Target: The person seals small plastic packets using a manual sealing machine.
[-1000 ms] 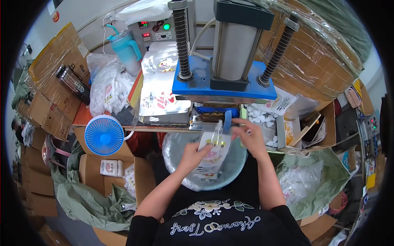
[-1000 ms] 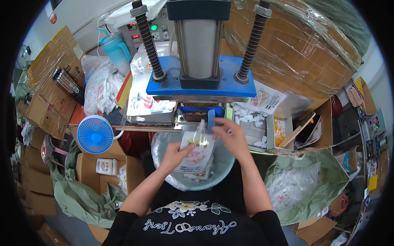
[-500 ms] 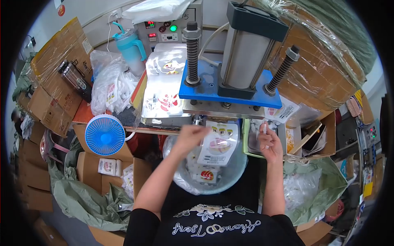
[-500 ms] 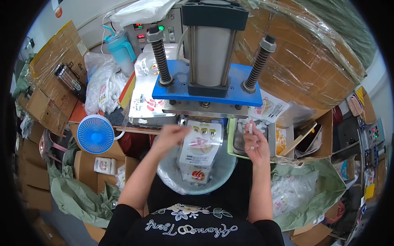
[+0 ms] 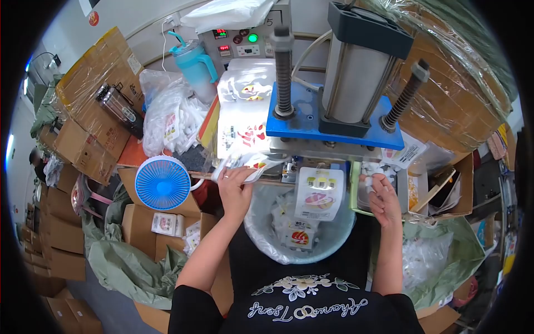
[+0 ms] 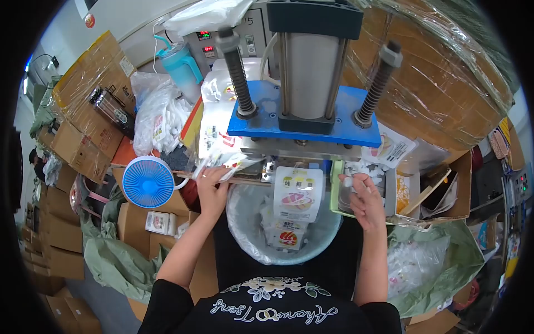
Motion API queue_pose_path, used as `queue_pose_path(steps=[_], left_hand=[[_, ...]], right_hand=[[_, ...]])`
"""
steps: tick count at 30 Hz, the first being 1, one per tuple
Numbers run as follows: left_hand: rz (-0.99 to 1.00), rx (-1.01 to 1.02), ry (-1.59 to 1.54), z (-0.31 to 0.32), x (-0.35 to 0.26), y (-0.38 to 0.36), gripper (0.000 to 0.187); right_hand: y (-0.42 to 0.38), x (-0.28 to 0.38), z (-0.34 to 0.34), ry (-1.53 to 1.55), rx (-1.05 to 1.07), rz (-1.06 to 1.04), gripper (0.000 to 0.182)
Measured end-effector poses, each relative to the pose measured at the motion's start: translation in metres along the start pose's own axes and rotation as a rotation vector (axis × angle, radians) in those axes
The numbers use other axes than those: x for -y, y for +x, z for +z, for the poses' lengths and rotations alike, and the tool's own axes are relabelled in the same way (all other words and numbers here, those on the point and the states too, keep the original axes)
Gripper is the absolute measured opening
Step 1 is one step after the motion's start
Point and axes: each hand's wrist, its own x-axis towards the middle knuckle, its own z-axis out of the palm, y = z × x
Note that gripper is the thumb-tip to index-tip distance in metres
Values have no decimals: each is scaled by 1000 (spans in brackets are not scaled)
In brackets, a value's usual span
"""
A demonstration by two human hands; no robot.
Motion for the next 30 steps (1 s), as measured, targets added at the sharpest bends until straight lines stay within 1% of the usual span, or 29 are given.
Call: queue_pose_path(steps=[1, 3, 5, 6, 7, 8, 9, 10, 11, 13, 14, 15, 16, 17, 18, 19, 20, 21, 22, 23, 25, 26, 27, 28, 29, 30], left_hand=[[-6, 14, -74, -6, -12, 4, 12], [-57, 40, -300, -3, -31, -8, 8], [-313, 266, -567, 0, -58, -23, 10], [-388, 318, -623, 5, -68, -31, 12], [-418, 360, -640, 16, -66, -42, 12], [-465, 393, -666, 27, -64, -52, 12], [-514, 425, -686, 36, -63, -61, 12], [-518, 421, -683, 41, -64, -68, 12], [-512, 435, -717, 44, -65, -74, 12], [-510, 439, -739, 44, -60, -82, 12], [-505, 480, -733, 43, -55, -84, 13], [-497, 520, -728, 42, -52, -85, 14], [-466, 556, -719, 39, -50, -85, 18], [-465, 555, -715, 37, -51, -83, 18], [-460, 632, -646, 33, -54, -77, 20], [-452, 709, -579, 32, -57, -72, 22], [-447, 715, -581, 37, -58, -68, 22], [-519, 685, -636, 45, -60, -62, 25], [-593, 651, -692, 52, -65, -55, 27], [-589, 650, -697, 57, -69, -49, 27], [-817, 593, -948, 59, -85, -29, 30], [-847, 567, -1039, 68, -83, -26, 29], [-843, 561, -1050, 73, -84, -22, 29], [-911, 565, -1139, 76, -86, -16, 30], [-977, 569, -1230, 80, -87, -12, 30], [-999, 554, -1254, 83, -87, -9, 33]], right_hand=[[-3, 1, 7, -104, -56, -24, 11], [-9, -1, 24, -264, -91, -65, 12], [-11, -9, 43, -364, -57, -117, 13], [-13, -12, 54, -433, -41, -129, 12], [-14, -16, 66, -501, -20, -138, 12], [-16, -20, 77, -507, -24, -139, 12], [-17, -25, 89, -522, 23, -123, 11], [-17, -28, 95, -532, 72, -105, 10], [-15, -35, 93, -529, 79, -100, 10], [-9, -55, 86, -612, 182, -134, 9], [-9, -57, 83, -677, 182, -91, 14], [-8, -61, 75, -672, 193, -94, 14], [-6, -65, 66, -844, 258, -142, 18], [-5, -69, 60, -1016, 318, -191, 23], [-12, -56, 73, -1084, 306, -73, 32], [-10, -57, 71, -1082, 299, -74, 32], [-7, -59, 68, -1013, 210, -212, 33], [-4, -59, 66, -942, 122, -349, 34], [0, -53, 66, -867, 57, -398, 36], [0, -43, 65, -872, 57, -402, 36], [-5, -17, 63, -525, -138, -132, 39], [-2, -13, 46, -533, -134, -135, 39], [5, -12, 21, -226, -126, -118, 39], [7, -9, 14, 79, -116, -99, 40], [7, -6, 9, 68, -111, -106, 40], [6, -1, 11, 274, -225, -34, 40]])
